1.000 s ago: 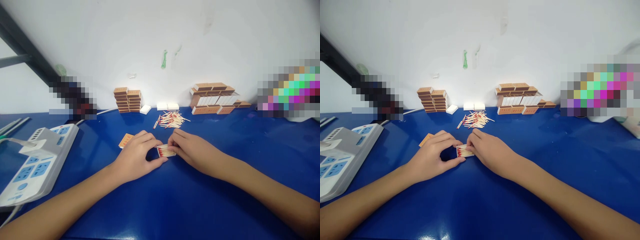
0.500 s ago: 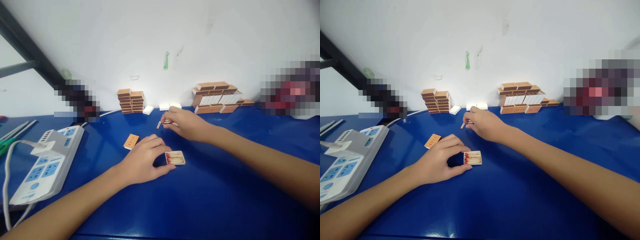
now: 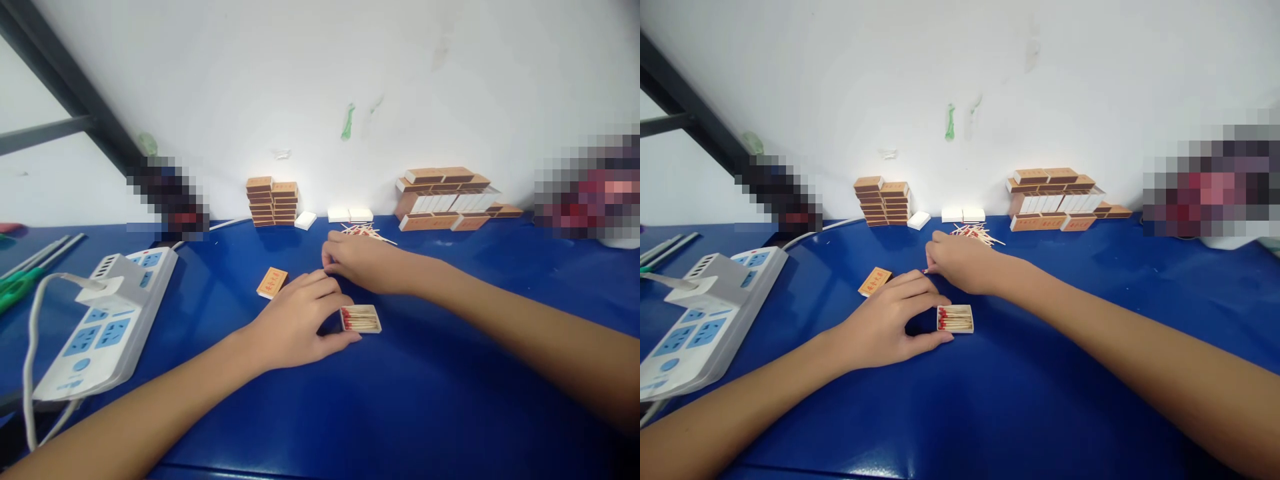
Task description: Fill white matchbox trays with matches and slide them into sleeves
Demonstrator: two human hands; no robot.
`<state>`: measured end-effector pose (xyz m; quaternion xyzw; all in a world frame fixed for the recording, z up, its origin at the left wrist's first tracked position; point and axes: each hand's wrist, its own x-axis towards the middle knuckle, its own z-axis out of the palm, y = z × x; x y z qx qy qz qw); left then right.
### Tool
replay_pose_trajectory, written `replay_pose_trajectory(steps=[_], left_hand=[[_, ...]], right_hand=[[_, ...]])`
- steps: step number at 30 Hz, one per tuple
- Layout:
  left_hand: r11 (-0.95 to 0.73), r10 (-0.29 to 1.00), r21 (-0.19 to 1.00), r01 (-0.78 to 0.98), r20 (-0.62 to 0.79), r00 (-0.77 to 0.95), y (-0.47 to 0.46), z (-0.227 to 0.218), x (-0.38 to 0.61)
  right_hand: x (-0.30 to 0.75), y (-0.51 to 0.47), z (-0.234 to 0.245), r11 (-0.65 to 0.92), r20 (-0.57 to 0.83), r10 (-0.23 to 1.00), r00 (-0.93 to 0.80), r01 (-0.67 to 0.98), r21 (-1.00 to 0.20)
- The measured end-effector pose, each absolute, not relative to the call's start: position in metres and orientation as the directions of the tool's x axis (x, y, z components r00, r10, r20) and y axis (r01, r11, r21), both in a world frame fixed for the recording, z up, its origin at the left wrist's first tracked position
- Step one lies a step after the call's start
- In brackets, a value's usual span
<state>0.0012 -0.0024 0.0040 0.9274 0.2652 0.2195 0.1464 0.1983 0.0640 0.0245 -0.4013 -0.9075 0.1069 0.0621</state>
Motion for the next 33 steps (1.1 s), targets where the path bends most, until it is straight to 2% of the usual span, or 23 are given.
replay_pose_trajectory(steps=[4, 10, 14, 23, 29, 33], left_hand=[[-0.819, 0.552, 0.378, 0.431, 0.318, 0.771, -0.004, 0.003, 0.001], [-0.822, 0.543, 0.399, 0.406, 0.337, 0.769, -0.003, 0.003, 0.002], [-0.818, 0.548, 0.408, 0.406, 0.338, 0.765, -0.002, 0.004, 0.003], [-0.817, 0.553, 0.391, 0.423, 0.326, 0.767, -0.004, 0.005, 0.002], [-0.753, 0.656, 0.351, 0.556, 0.336, 0.676, -0.001, 0.005, 0.003], [-0.744, 0.668, 0.320, 0.587, 0.347, 0.658, 0.000, 0.007, 0.002]], right_hand=[[0.221, 0.034, 0.031, 0.627, 0.015, 0.760, -0.650, 0.725, -0.285], [0.260, 0.014, 0.024, 0.552, 0.149, 0.827, -0.542, 0.734, -0.396], [0.264, 0.017, 0.017, 0.526, 0.202, 0.848, -0.489, 0.737, -0.424], [0.260, 0.020, 0.007, 0.529, 0.202, 0.846, -0.494, 0.721, -0.447], [0.264, 0.009, 0.023, 0.548, 0.201, 0.831, -0.518, 0.703, -0.455], [0.255, -0.004, 0.023, 0.564, 0.158, 0.809, -0.566, 0.674, -0.477]])
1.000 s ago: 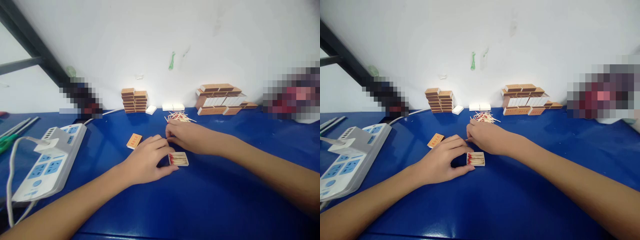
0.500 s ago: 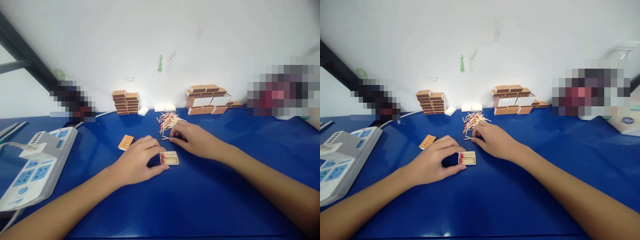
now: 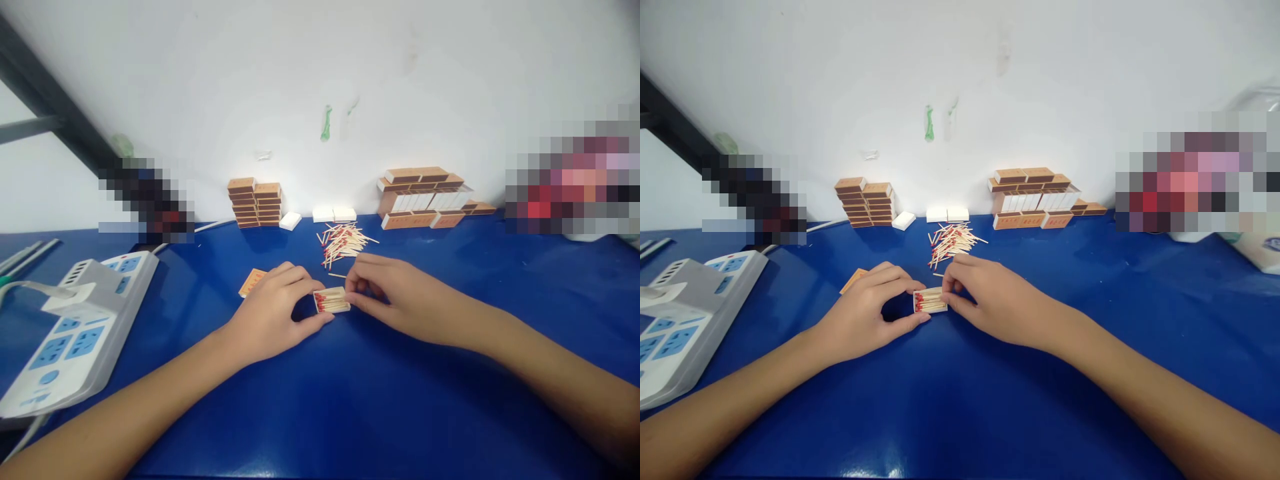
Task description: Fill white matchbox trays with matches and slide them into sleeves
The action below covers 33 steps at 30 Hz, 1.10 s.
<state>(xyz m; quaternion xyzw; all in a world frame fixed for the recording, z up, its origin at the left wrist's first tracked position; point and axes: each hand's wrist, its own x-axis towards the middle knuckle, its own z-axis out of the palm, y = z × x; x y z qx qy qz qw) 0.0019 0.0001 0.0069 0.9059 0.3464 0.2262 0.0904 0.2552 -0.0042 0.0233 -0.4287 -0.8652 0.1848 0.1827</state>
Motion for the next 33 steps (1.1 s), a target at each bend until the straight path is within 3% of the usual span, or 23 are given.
replay_pose_trajectory(steps=[4, 10, 18, 24, 28, 30, 33], left_hand=[[-0.762, 0.647, 0.295, 0.577, 0.359, 0.672, -0.001, 0.008, 0.002], [-0.793, 0.599, 0.396, 0.463, 0.371, 0.710, -0.005, 0.006, 0.004], [-0.668, 0.710, 0.555, 0.496, 0.274, 0.649, -0.004, 0.017, 0.005], [-0.628, 0.737, 0.602, 0.493, 0.256, 0.626, -0.003, 0.023, 0.004], [-0.554, 0.765, 0.699, 0.452, 0.214, 0.608, -0.005, 0.024, 0.005], [-0.548, 0.772, 0.706, 0.449, 0.219, 0.597, -0.005, 0.024, 0.005], [-0.552, 0.782, 0.682, 0.480, 0.222, 0.583, -0.006, 0.023, 0.005]], right_hand=[[0.251, -0.004, 0.016, 0.553, 0.187, 0.820, -0.541, 0.664, -0.503], [0.252, 0.018, 0.000, 0.580, 0.358, 0.814, -0.458, 0.676, -0.454], [0.247, 0.022, -0.001, 0.571, 0.255, 0.818, -0.516, 0.674, -0.468], [0.257, 0.015, 0.010, 0.538, 0.319, 0.843, -0.434, 0.704, -0.464], [0.259, 0.014, 0.013, 0.604, 0.387, 0.795, -0.467, 0.669, -0.433], [0.258, 0.013, 0.015, 0.594, 0.392, 0.803, -0.449, 0.657, -0.464], [0.256, 0.010, 0.020, 0.489, 0.370, 0.872, -0.321, 0.614, -0.619]])
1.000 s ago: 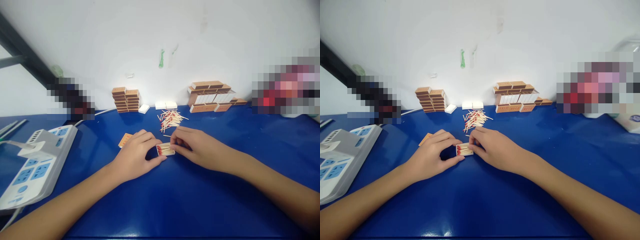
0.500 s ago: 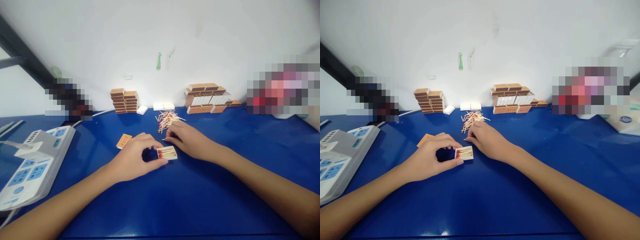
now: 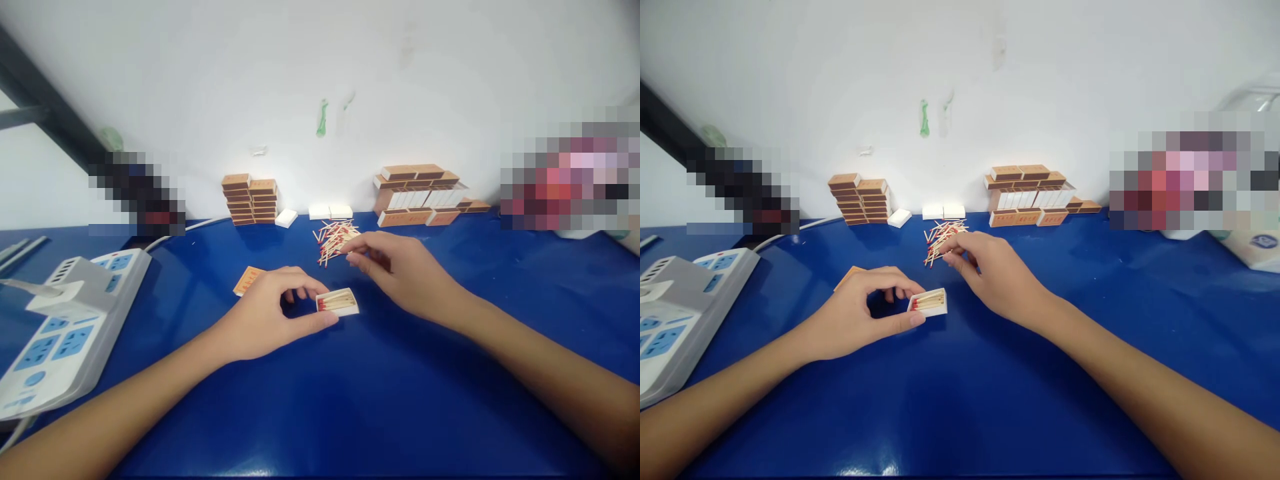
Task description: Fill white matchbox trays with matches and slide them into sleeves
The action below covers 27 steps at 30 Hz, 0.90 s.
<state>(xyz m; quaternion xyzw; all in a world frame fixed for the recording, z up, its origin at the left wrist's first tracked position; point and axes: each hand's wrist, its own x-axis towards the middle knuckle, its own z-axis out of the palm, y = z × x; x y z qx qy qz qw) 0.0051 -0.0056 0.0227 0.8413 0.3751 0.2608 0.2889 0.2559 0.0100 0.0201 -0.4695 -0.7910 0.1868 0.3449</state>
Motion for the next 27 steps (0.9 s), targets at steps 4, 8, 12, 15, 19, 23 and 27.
replay_pose_trajectory(steps=[4, 8, 12, 15, 19, 23, 27], left_hand=[[-0.618, 0.762, 0.582, 0.528, 0.277, 0.586, -0.007, 0.018, 0.004], [-0.673, 0.732, 0.497, 0.547, 0.343, 0.589, -0.005, 0.013, 0.004], [-0.674, 0.738, 0.482, 0.561, 0.393, 0.549, -0.001, 0.011, 0.003], [-0.652, 0.758, 0.482, 0.585, 0.421, 0.498, -0.002, 0.012, 0.004], [-0.652, 0.757, 0.476, 0.590, 0.449, 0.474, -0.005, 0.013, 0.005], [-0.660, 0.751, 0.458, 0.596, 0.435, 0.497, -0.004, 0.012, 0.005], [-0.719, 0.695, 0.423, 0.551, 0.427, 0.579, -0.003, 0.010, 0.003]], right_hand=[[0.252, 0.005, 0.030, 0.306, 0.219, 0.943, -0.252, 0.386, -0.870], [0.246, 0.001, 0.030, 0.206, 0.124, 0.948, -0.294, 0.269, -0.941], [0.238, -0.001, 0.020, 0.195, 0.114, 0.951, -0.287, 0.270, -0.943], [0.233, -0.003, 0.011, 0.101, 0.056, 0.965, -0.256, 0.169, -0.980], [0.229, -0.005, 0.005, 0.031, 0.003, 0.967, -0.254, 0.105, -0.994], [0.231, -0.003, 0.006, 0.070, 0.008, 0.967, -0.254, 0.233, -0.970], [0.246, 0.010, 0.006, 0.253, 0.186, 0.963, -0.194, 0.419, -0.872]])
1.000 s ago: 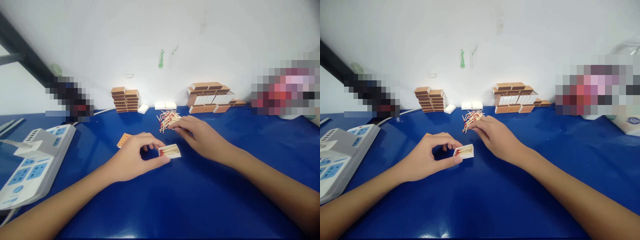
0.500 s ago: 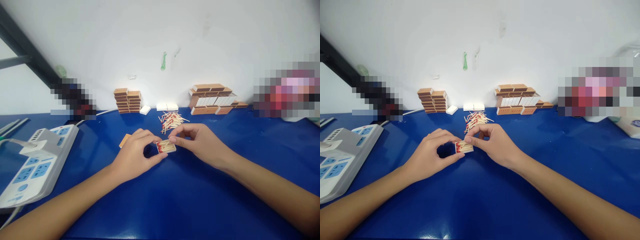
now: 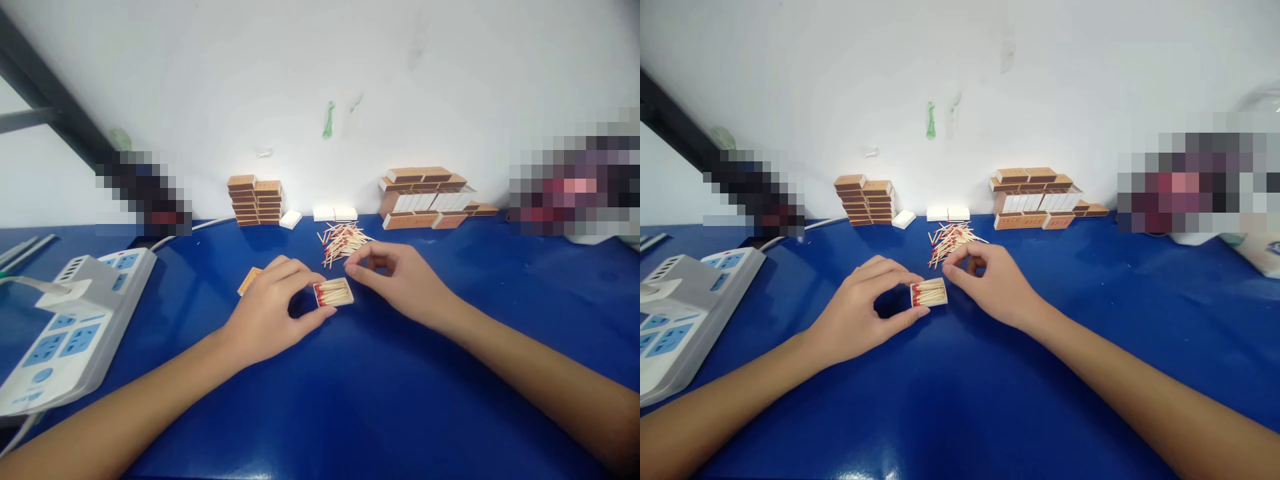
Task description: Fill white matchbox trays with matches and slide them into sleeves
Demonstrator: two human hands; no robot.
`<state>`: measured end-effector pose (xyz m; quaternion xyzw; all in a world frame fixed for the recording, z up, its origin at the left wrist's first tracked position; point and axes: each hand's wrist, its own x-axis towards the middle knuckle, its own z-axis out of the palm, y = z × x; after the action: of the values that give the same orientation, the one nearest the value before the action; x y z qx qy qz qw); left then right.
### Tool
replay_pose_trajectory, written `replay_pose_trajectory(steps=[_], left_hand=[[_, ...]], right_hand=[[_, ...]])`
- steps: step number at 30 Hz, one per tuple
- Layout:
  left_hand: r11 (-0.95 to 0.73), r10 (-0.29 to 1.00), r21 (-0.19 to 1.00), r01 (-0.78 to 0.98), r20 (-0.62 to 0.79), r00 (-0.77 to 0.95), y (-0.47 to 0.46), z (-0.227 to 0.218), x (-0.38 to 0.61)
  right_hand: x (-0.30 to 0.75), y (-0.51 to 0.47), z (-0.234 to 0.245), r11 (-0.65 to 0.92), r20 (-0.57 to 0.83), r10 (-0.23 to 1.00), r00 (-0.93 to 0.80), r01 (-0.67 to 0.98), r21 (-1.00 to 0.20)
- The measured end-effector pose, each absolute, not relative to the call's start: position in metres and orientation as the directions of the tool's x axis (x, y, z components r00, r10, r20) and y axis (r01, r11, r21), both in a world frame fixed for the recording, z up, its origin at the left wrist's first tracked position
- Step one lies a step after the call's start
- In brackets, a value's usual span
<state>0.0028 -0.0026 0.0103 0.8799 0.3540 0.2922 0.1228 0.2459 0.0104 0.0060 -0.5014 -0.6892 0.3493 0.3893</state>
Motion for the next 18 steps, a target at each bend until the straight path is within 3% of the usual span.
replay_pose_trajectory(steps=[3, 6, 12, 18], left_hand=[[-0.785, 0.602, 0.430, 0.445, 0.362, 0.712, -0.004, 0.009, 0.002], [-0.800, 0.556, 0.454, 0.393, 0.314, 0.769, -0.005, 0.007, 0.002], [-0.777, 0.598, 0.448, 0.442, 0.309, 0.740, -0.003, 0.006, 0.003], [-0.799, 0.566, 0.447, 0.403, 0.331, 0.755, -0.005, 0.005, 0.004]], right_hand=[[0.263, 0.025, 0.000, 0.383, 0.370, 0.914, -0.164, 0.643, -0.663], [0.274, 0.037, -0.007, 0.470, 0.452, 0.859, -0.241, 0.724, -0.505], [0.260, 0.047, -0.009, 0.594, 0.371, 0.804, -0.465, 0.644, -0.482], [0.257, 0.050, -0.010, 0.583, 0.300, 0.811, -0.502, 0.653, -0.484]])
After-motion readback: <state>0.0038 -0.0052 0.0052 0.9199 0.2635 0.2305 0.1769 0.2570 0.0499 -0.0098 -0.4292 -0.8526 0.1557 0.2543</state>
